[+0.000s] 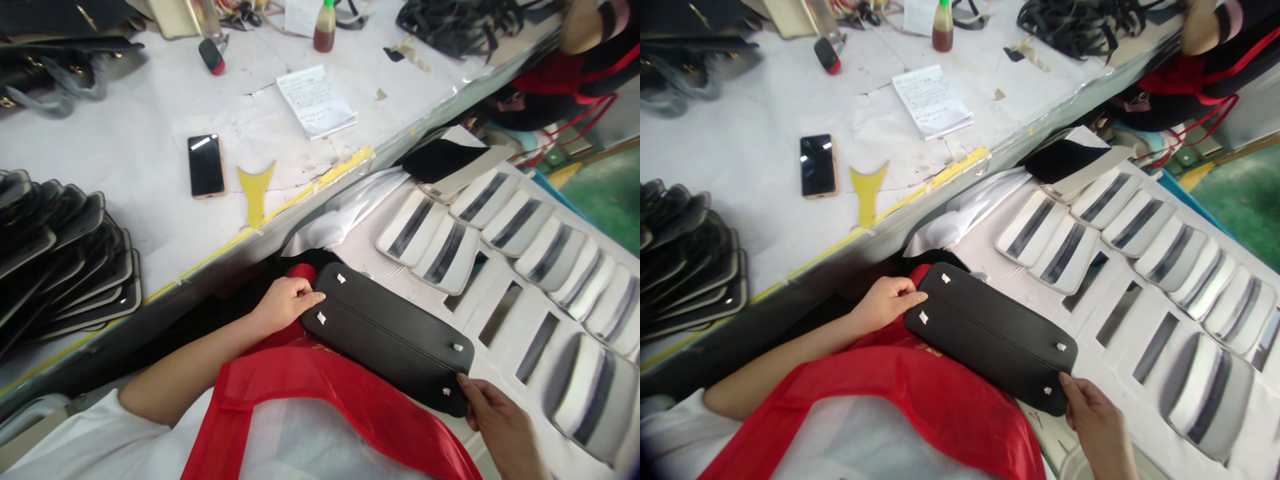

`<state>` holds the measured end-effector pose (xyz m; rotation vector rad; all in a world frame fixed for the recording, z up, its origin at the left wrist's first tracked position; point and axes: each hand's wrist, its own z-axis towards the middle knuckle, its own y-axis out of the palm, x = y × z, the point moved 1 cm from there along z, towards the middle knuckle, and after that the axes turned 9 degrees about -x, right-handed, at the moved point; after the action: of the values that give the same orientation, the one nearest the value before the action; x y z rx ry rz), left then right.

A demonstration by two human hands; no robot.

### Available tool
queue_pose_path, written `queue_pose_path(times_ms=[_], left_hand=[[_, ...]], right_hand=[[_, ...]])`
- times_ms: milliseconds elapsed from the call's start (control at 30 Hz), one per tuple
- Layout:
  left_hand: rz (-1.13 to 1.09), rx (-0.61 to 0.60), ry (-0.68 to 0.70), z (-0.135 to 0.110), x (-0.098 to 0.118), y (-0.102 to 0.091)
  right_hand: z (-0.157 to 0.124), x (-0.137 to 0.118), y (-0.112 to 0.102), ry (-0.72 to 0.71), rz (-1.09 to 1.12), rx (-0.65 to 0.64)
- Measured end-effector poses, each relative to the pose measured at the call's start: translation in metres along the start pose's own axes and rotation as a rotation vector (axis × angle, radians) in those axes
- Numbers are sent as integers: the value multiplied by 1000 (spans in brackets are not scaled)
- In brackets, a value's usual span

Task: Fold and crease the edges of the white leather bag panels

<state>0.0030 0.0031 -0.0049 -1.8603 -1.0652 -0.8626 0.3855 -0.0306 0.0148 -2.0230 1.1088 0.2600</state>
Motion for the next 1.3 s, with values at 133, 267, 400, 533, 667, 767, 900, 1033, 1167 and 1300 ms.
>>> queue_pose_path(times_ms=[133, 267, 400, 533, 667, 767, 900, 1033, 1167, 1300], left_hand=[[-8, 1, 4, -1, 0, 0], [-9, 15, 3, -3, -1, 0], [-5, 28, 7, -2, -3, 1], [9, 35, 15, -1, -4, 2], [47, 13, 13, 0, 0, -1], [154, -26, 21, 1, 7, -6], [321, -42, 55, 2, 14, -11], [365, -40, 72, 2, 12, -12], [336, -25, 86, 2, 9, -10], [304, -10, 84, 0, 10, -6]], right_hand=[[1, 0, -1, 24, -12, -22], [9, 13, -2, 26, -5, 18], [15, 24, -2, 63, -9, 35], [13, 21, -1, 64, -15, 39], [10, 13, -1, 63, -27, 38], [7, 9, 0, 48, -41, 28], [4, 6, 0, 21, -38, 31], [4, 6, -1, 32, -80, 19], [3, 5, 0, 10, -54, 23], [4, 8, -1, -12, -18, 22]])
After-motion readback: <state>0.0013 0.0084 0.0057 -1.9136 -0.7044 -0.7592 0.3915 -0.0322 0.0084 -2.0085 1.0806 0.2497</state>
